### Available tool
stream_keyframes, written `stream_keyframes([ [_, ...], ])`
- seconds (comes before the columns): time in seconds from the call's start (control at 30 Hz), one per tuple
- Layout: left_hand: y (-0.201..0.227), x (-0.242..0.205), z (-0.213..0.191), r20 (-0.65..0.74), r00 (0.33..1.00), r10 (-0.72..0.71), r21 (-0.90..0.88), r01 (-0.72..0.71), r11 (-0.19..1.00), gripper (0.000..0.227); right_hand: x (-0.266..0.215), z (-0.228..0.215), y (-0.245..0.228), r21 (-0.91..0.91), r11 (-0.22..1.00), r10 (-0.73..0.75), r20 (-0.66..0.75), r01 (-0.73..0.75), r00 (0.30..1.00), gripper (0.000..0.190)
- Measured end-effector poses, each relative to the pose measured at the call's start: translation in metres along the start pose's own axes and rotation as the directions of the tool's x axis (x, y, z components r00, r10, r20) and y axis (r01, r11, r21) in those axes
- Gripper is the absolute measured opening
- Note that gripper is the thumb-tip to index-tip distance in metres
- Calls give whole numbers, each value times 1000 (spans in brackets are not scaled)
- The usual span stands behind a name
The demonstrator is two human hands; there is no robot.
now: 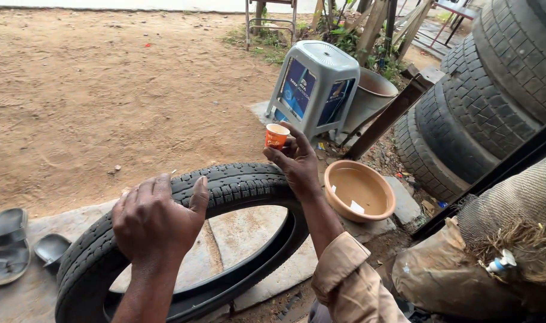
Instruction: The person sits on the ground with a motorcycle tire and works along the inside of the tire bead, holding a small cup in one hand and using a hand tool to work the inner surface, turning the tire as they go.
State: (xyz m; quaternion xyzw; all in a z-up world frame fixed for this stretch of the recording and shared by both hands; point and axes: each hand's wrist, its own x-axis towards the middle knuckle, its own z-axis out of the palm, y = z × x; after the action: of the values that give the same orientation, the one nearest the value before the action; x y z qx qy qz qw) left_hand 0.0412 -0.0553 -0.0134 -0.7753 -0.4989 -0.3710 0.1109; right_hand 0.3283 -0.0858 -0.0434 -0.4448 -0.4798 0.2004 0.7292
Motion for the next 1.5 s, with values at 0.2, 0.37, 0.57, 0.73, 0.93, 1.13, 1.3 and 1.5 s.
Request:
stream_keyframes([
  [0.2, 9, 5, 12, -57, 997, 54, 87, -49, 995, 82, 10, -15, 8, -8, 1000, 9, -11, -9, 1000, 69],
  [0.37, 21, 11, 11, 16, 999, 34, 79, -35, 996, 83, 17, -31, 26, 17, 999, -52, 3, 51, 999, 71],
  [0.57, 30, 14, 13, -38, 999, 37, 40, -35, 999, 80, 27, -43, 31, 21, 998, -67, 5, 67, 998, 72],
  [0.73, 28, 14, 12, -27, 1000, -1, -69, -1, 998, 73, 27, -41, 27, 119, 993, 12, -23, -9, 1000, 69],
  [0.93, 10, 13, 23, -120, 993, 18, -93, -29, 995, 75, 28, -27, 14, 64, 995, -89, 105, 82, 991, 71],
  [1.13, -27, 7, 27, -98, 995, 4, -84, -13, 996, 83, 19, 16, -10, -4, 999, -35, 126, 36, 991, 73],
  [1.3, -54, 2, 25, -102, 995, -13, -145, -2, 989, 84, 15, 38, -11, -110, 985, -115, 174, 135, 978, 69],
  [1.5, -66, 3, 12, -58, 997, -57, -145, 48, 988, 75, 15, 59, -10, -113, 983, -126, 159, 144, 979, 67],
])
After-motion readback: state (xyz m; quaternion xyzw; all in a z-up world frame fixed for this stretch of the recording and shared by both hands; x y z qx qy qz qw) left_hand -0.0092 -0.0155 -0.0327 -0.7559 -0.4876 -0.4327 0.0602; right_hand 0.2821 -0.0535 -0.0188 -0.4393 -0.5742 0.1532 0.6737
